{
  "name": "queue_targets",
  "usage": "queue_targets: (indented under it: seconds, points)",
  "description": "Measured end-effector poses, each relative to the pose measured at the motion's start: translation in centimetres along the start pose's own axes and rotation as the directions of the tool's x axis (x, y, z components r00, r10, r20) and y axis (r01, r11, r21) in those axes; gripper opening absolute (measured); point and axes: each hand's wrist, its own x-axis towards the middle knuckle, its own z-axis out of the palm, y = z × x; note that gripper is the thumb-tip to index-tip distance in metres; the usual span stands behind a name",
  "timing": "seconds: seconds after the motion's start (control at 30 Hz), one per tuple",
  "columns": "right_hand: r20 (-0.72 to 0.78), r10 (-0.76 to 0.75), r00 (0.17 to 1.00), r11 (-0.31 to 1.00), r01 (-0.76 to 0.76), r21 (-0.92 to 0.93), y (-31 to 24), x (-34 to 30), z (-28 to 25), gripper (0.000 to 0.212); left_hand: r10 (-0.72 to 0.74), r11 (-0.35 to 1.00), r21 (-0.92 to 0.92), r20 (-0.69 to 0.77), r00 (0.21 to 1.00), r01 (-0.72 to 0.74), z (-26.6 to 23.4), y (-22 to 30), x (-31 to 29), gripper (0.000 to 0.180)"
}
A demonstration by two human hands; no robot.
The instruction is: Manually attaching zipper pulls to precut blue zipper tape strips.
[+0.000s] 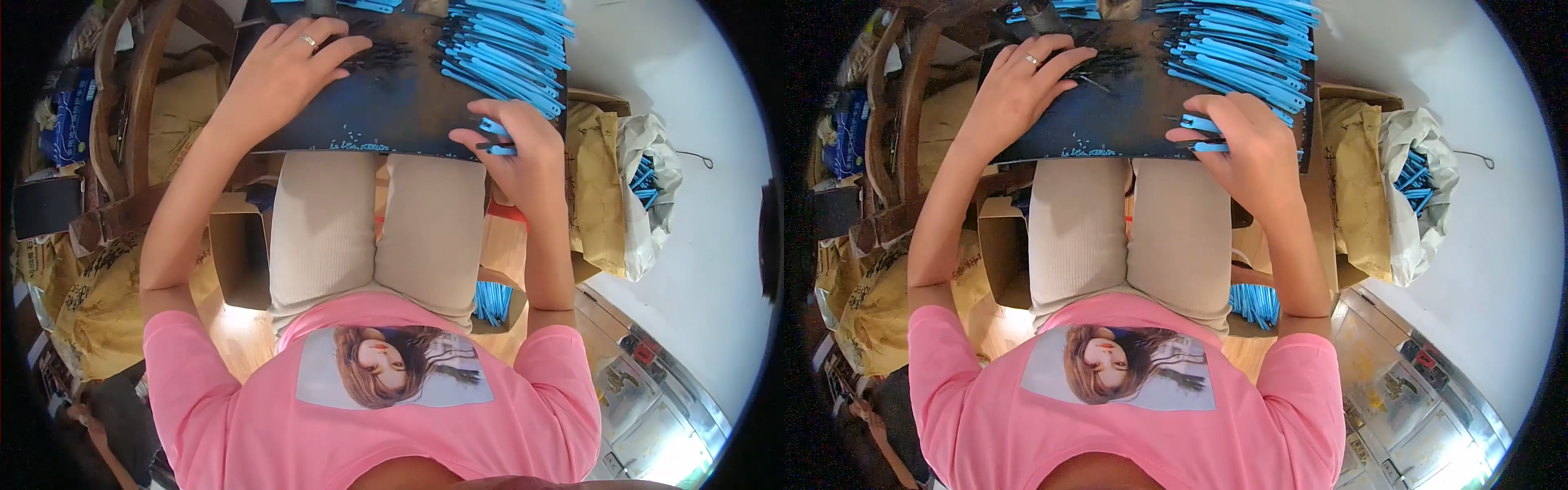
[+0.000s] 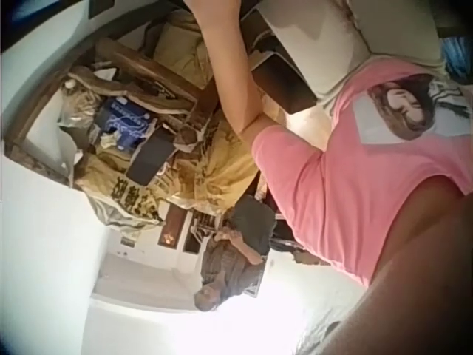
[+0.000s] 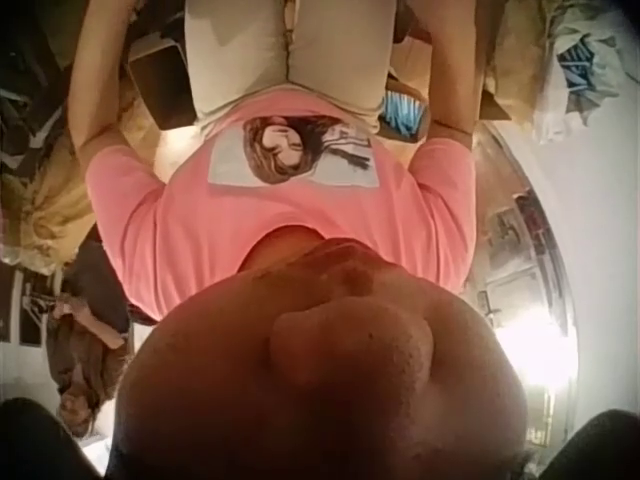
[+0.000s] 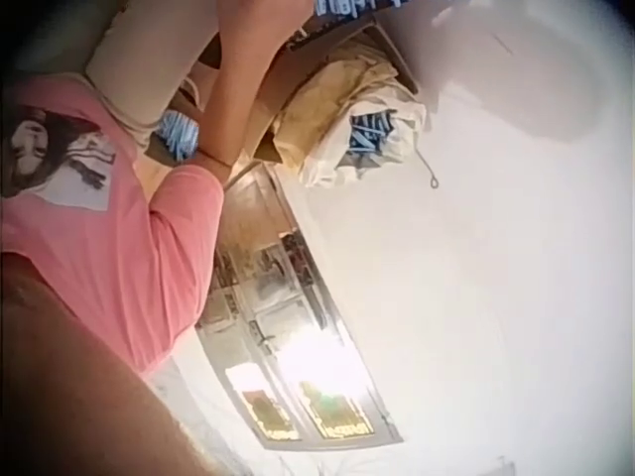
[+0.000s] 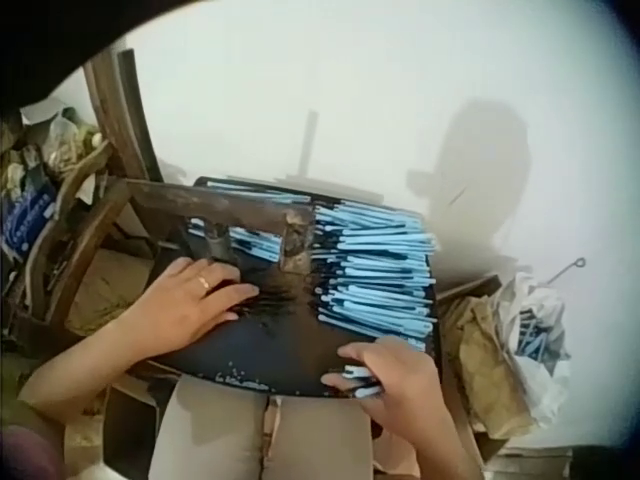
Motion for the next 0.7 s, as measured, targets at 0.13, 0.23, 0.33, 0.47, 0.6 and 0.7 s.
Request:
queue_targets:
  seconds: [0.13,0.23,0.33,0.47,0.6,0.7]
  points:
    - [0.061,-0.039,0.997,0.997,0.043,-0.058,0.8,0.2,0.7,0.039,-0.02,1.0,-0.003,0.013,1.0,0.02,-0.1,0.1,-0.1,0.046]
    - [0.06,-0.051,0.997,0.995,0.056,-0.085,1.3,0.4,1.3,0.044,-0.065,0.997,-0.033,-0.014,0.998,0.065,-0.8,0.8,-0.2,0.053]
    - [0.057,-0.12,0.991,0.987,0.126,-0.103,2.3,1.2,1.2,0.048,-0.093,0.993,-0.068,-0.018,0.995,0.092,-1.3,1.1,-0.4,0.061]
    - [0.032,-0.276,0.961,0.943,0.277,-0.182,3.1,2.1,0.5,0.046,-0.119,0.99,-0.084,-0.019,0.993,0.117,-1.4,1.3,-0.6,0.064]
    - [0.004,-0.425,0.905,0.888,0.418,-0.191,5.5,2.9,0.7,0.039,-0.13,0.99,-0.064,-0.044,0.991,0.127,-1.6,1.4,-0.5,0.064]
    - [0.009,-0.456,0.89,0.867,0.446,-0.221,6.1,3.0,0.3,0.038,-0.131,0.99,-0.058,-0.054,0.99,0.128,-1.4,1.4,-0.6,0.064]
